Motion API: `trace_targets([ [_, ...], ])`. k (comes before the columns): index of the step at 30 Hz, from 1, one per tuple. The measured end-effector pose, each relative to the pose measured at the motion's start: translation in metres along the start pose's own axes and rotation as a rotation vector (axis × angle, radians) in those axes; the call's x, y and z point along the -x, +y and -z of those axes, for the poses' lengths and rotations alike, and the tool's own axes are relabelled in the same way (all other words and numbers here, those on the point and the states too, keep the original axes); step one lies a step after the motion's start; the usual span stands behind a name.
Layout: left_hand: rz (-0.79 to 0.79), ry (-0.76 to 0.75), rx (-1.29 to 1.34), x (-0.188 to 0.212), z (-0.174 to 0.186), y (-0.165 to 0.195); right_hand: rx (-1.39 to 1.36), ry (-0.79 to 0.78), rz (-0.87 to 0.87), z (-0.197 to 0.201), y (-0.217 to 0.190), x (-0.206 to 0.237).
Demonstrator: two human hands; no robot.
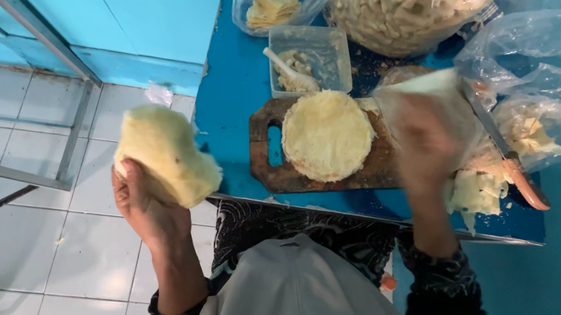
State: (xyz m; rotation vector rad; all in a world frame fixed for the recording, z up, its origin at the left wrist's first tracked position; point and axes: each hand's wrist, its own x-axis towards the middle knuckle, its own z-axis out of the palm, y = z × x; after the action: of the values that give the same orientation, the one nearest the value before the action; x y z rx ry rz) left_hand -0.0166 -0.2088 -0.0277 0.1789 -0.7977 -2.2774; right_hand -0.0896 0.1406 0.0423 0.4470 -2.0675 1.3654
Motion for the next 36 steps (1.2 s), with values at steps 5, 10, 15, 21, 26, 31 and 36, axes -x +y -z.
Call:
trace_targets([
  [5, 0.035, -0.036, -0.031, 0.002, 0.005, -0.004, 0.6, -0.411, 0.427, -0.044, -0.025, 0.021],
  [10, 0.061, -0.054, -0.032, -0.001, 0.008, -0.005, 0.659, -0.386, 0.459, -0.045, -0.025, 0.032],
  [15, 0.154, -0.051, 0.0, 0.0, -0.002, -0.007, 0.638, -0.472, 0.405, -0.04, -0.04, 0.036],
  [21, 0.371, -0.163, 0.137, 0.015, -0.02, -0.005, 0.429, -0.457, 0.204, -0.025, -0.049, 0.038],
  [26, 0.485, -0.182, 0.176, 0.02, -0.028, -0.004, 0.336, -0.418, 0.183, -0.025, -0.038, 0.037],
  [31, 0.513, -0.177, 0.155, 0.023, -0.029, -0.004, 0.368, -0.359, 0.041, -0.012, -0.024, -0.013],
  [36, 0.512, -0.178, 0.15, 0.023, -0.022, -0.008, 0.448, -0.477, 0.264, -0.035, -0.016, -0.04],
])
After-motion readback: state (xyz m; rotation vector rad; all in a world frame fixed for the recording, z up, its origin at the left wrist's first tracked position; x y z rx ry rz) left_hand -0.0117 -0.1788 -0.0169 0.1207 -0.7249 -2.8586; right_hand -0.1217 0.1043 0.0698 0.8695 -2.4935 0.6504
